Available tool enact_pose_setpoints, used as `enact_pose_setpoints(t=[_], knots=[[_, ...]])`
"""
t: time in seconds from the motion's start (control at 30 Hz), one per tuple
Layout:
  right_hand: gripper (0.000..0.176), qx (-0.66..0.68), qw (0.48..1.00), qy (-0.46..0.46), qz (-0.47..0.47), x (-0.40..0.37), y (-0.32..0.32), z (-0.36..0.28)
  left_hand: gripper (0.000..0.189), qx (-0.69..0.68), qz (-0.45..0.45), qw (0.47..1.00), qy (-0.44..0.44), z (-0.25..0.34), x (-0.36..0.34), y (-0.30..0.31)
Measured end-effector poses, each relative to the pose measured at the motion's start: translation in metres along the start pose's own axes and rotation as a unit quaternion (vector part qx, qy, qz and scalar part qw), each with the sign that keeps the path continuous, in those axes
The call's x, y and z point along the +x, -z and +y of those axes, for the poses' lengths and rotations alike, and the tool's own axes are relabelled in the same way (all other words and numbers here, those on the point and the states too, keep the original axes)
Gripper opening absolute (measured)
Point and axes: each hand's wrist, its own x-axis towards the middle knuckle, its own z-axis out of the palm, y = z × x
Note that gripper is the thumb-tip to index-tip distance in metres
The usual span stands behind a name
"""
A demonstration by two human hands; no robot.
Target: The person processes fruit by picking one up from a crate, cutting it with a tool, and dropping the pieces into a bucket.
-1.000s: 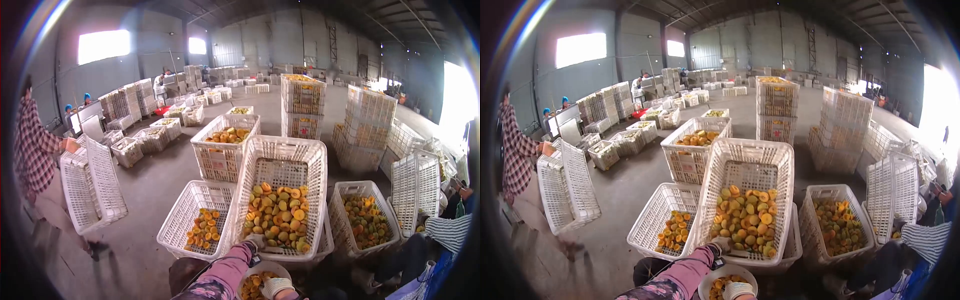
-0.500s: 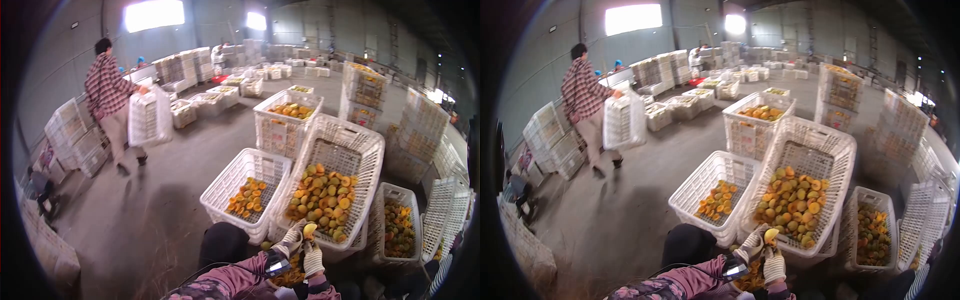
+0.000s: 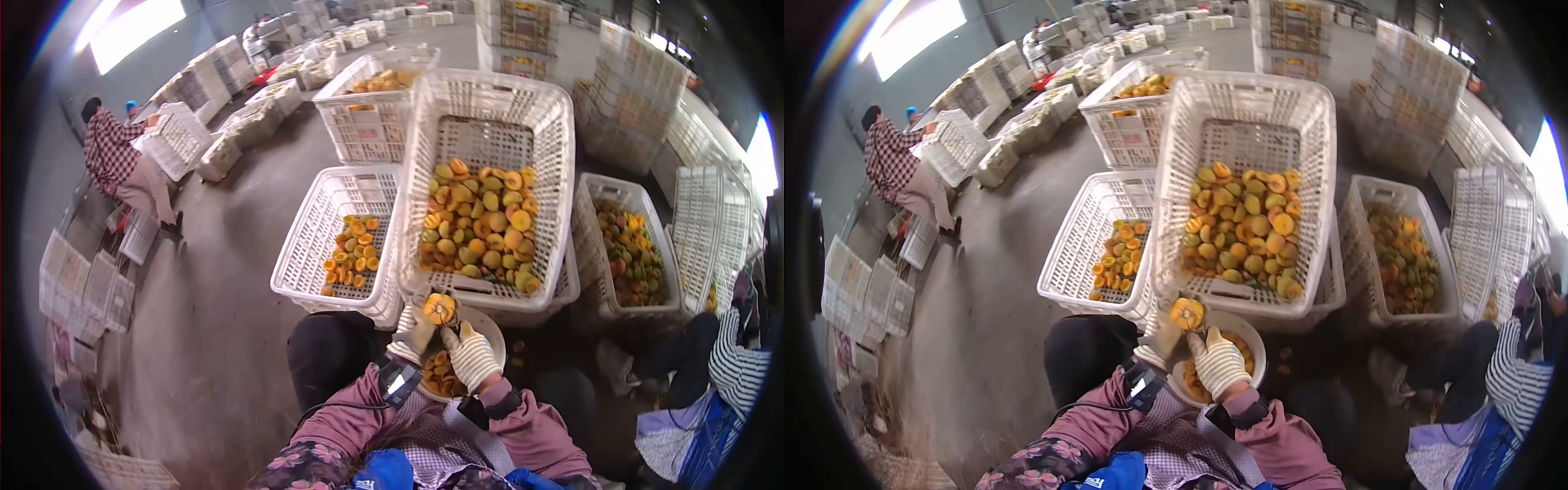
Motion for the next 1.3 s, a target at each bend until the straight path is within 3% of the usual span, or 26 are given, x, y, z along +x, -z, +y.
enact_pose_setpoints(t=[0.07,0.1,0.2,0.23,0.33,0.4,0.47,0.53,0.6,0.63,0.67,0.73,0.77,0.87,0.93,1.0,1.07,1.13,1.17,1.2,1.23,1.27,1.3], knots=[[0.046,0.049,0.998,0.008,0.024,0.004,-0.005,0.007,0.034,0.043,0.079,0.994,-0.057,-0.009,-0.004,-0.022],[0.047,0.094,0.994,0.027,0.045,0.006,-0.005,0.01,0.033,0.166,0.184,0.966,-0.077,-0.01,-0.004,-0.022],[0.047,0.049,0.998,0.023,0.042,0.006,-0.004,0.005,0.033,0.254,0.144,0.954,-0.065,-0.012,-0.006,-0.042],[0.048,0.045,0.998,0.019,0.047,0.005,-0.006,0.004,0.033,0.346,0.169,0.918,-0.095,-0.016,-0.009,-0.043],[0.049,0.048,0.998,0.006,0.044,0.002,-0.008,0.001,0.03,0.24,0.229,0.943,-0.042,-0.012,-0.01,-0.045],[0.047,0.041,0.998,-0.011,0.038,0.0,-0.008,-0.002,0.028,0.24,0.256,0.936,-0.019,-0.012,-0.007,-0.058],[0.045,-0.001,0.999,-0.002,0.035,0.0,-0.009,-0.003,0.039,0.293,0.339,0.887,-0.115,-0.019,-0.004,-0.058],[0.044,-0.019,0.999,0.009,0.041,-0.002,-0.011,-0.003,0.035,0.31,0.349,0.876,-0.12,-0.02,-0.012,-0.062],[0.043,-0.037,0.998,0.019,0.05,-0.003,-0.009,-0.007,0.03,0.382,0.196,0.89,-0.151,-0.018,-0.022,-0.066],[0.042,-0.038,0.998,0.019,0.036,-0.005,-0.006,-0.011,0.028,0.434,0.209,0.853,-0.201,-0.021,-0.018,-0.062],[0.042,-0.038,0.999,0.018,0.022,-0.005,-0.004,-0.014,0.028,0.438,0.208,0.853,-0.195,-0.017,-0.02,-0.059],[0.037,-0.018,1.0,0.007,0.012,-0.004,-0.013,-0.007,0.03,0.586,0.123,0.774,-0.208,-0.007,-0.025,-0.054],[0.034,0.031,0.999,0.025,-0.002,-0.002,-0.019,-0.001,0.03,0.591,0.12,0.773,-0.198,-0.005,-0.025,-0.055],[0.028,0.108,0.992,0.039,-0.045,-0.002,-0.033,0.008,0.037,0.39,0.235,0.873,-0.174,-0.001,-0.018,-0.058],[0.042,0.287,0.954,0.022,-0.078,-0.004,-0.04,0.009,0.037,0.516,0.238,0.78,-0.261,0.002,-0.022,-0.034],[0.043,0.275,0.958,0.013,-0.078,-0.002,-0.041,0.012,0.035,0.421,0.229,0.855,-0.2,-0.001,-0.018,-0.056],[0.041,0.169,0.979,0.03,-0.108,0.0,-0.037,0.01,0.035,0.417,0.255,0.854,-0.18,-0.002,-0.018,-0.064],[0.042,0.239,0.961,0.01,-0.139,-0.009,-0.031,0.007,0.038,0.446,0.208,0.858,-0.148,0.001,-0.02,-0.062],[0.043,0.302,0.938,-0.007,-0.168,-0.013,-0.026,0.004,0.042,0.563,0.033,0.809,-0.169,0.003,-0.014,-0.063],[0.045,0.363,0.911,-0.024,-0.196,-0.016,-0.023,0.003,0.042,0.563,0.032,0.808,-0.169,0.004,-0.013,-0.066],[0.042,0.41,0.867,-0.092,-0.268,-0.011,-0.038,0.016,0.045,0.545,0.045,0.834,-0.067,0.007,-0.014,-0.069],[0.038,0.493,0.767,-0.2,-0.36,-0.014,-0.013,0.005,0.047,0.52,0.058,0.851,0.034,0.009,-0.015,-0.073],[0.038,0.498,0.76,-0.201,-0.367,-0.021,0.0,-0.002,0.045,0.493,0.077,0.862,0.086,0.013,-0.014,-0.074]])
